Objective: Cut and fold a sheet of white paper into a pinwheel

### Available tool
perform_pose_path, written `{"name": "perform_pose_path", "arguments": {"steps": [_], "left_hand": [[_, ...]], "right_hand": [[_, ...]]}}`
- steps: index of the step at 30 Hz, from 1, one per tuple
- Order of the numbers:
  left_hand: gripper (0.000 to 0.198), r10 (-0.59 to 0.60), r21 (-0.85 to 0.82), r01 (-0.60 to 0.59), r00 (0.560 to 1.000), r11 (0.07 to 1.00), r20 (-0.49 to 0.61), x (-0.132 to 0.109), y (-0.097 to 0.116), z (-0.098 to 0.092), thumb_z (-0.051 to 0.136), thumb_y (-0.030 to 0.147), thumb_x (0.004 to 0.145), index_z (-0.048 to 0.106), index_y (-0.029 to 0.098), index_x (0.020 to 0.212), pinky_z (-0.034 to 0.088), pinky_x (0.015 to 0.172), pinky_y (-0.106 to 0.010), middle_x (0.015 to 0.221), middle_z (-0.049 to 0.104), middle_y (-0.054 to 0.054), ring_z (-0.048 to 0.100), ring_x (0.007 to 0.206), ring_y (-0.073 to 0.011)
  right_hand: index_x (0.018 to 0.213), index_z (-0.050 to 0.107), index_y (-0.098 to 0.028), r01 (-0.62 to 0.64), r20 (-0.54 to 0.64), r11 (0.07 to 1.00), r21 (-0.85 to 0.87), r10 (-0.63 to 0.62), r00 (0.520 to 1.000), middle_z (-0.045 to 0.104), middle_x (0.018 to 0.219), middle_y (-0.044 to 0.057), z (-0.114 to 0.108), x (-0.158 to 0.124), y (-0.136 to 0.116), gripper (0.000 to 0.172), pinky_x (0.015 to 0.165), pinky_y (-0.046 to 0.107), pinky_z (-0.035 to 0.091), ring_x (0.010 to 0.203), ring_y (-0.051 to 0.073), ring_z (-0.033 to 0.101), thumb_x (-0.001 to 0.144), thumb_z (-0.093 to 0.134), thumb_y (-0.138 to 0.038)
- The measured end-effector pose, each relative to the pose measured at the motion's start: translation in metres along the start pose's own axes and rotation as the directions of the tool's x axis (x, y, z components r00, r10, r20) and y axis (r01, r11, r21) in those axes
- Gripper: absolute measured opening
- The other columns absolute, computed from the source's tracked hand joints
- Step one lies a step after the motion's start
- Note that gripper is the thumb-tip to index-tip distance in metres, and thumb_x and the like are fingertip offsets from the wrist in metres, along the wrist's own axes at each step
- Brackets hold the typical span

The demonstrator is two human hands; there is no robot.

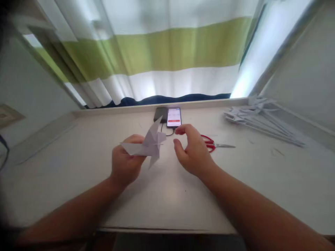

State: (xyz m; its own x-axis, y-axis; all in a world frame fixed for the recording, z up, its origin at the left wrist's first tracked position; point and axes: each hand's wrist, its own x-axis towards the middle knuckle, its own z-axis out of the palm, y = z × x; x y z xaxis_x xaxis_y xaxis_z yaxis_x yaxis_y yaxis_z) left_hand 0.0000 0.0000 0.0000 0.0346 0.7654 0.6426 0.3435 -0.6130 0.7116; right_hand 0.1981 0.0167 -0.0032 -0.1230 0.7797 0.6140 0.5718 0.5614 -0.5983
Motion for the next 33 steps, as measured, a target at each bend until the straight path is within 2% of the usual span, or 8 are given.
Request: {"name": "perform_pose_path", "arguments": {"steps": [3,7,16,22,33], "left_hand": [[0.016,0.016,0.028,-0.016,1.000,0.999,-0.003,-0.002,0.006,-0.005,0.073,0.008,0.070,0.071,0.017,0.084,0.047,0.067,-0.026,0.081,0.068,-0.001,0.062,0.075,-0.0137],[0.015,0.045,0.088,-0.046,0.999,0.995,0.011,-0.003,0.009,-0.006,0.074,0.010,0.072,0.071,0.019,0.084,0.044,0.064,-0.025,0.078,0.068,0.001,0.061,0.074,-0.0127],[0.009,0.115,0.122,-0.124,0.990,0.985,0.076,-0.003,0.008,-0.005,0.070,0.015,0.078,0.070,0.018,0.086,0.045,0.064,-0.027,0.079,0.067,-0.001,0.059,0.075,-0.0132],[0.011,0.163,0.105,-0.171,0.983,0.980,0.080,-0.002,0.011,-0.006,0.070,0.012,0.078,0.070,0.018,0.087,0.049,0.067,-0.027,0.079,0.067,-0.002,0.060,0.075,-0.0132],[0.019,0.202,0.010,-0.203,0.977,0.979,0.069,-0.003,0.011,-0.006,0.072,0.008,0.075,0.072,0.020,0.090,0.052,0.070,-0.032,0.082,0.069,-0.003,0.062,0.077,-0.0153]], "right_hand": [[0.091,0.056,-0.019,0.117,0.019,0.992,0.056,-0.118,0.993,0.059,0.086,0.002,-0.006,-0.002,-0.010,0.011,0.072,0.031,0.047,0.079,0.016,0.055,0.082,0.059,-0.016],[0.093,0.059,-0.018,0.232,0.077,0.965,0.124,-0.242,0.967,0.061,0.083,0.004,-0.007,-0.003,-0.017,0.013,0.070,0.032,0.048,0.078,0.017,0.057,0.081,0.063,-0.017],[0.086,0.062,-0.017,0.223,0.119,0.961,0.166,-0.244,0.963,0.062,0.082,0.005,-0.002,-0.003,-0.018,0.007,0.071,0.036,0.047,0.079,0.019,0.057,0.083,0.059,-0.012],[0.087,0.064,-0.017,0.264,0.063,0.944,0.198,-0.281,0.958,0.063,0.085,0.006,-0.004,-0.003,-0.019,0.011,0.071,0.036,0.048,0.080,0.019,0.059,0.081,0.060,-0.008],[0.086,0.065,-0.016,0.374,-0.005,0.919,0.124,-0.377,0.926,0.065,0.083,0.007,-0.009,-0.001,-0.021,0.012,0.070,0.036,0.047,0.078,0.019,0.059,0.079,0.063,-0.007]]}}
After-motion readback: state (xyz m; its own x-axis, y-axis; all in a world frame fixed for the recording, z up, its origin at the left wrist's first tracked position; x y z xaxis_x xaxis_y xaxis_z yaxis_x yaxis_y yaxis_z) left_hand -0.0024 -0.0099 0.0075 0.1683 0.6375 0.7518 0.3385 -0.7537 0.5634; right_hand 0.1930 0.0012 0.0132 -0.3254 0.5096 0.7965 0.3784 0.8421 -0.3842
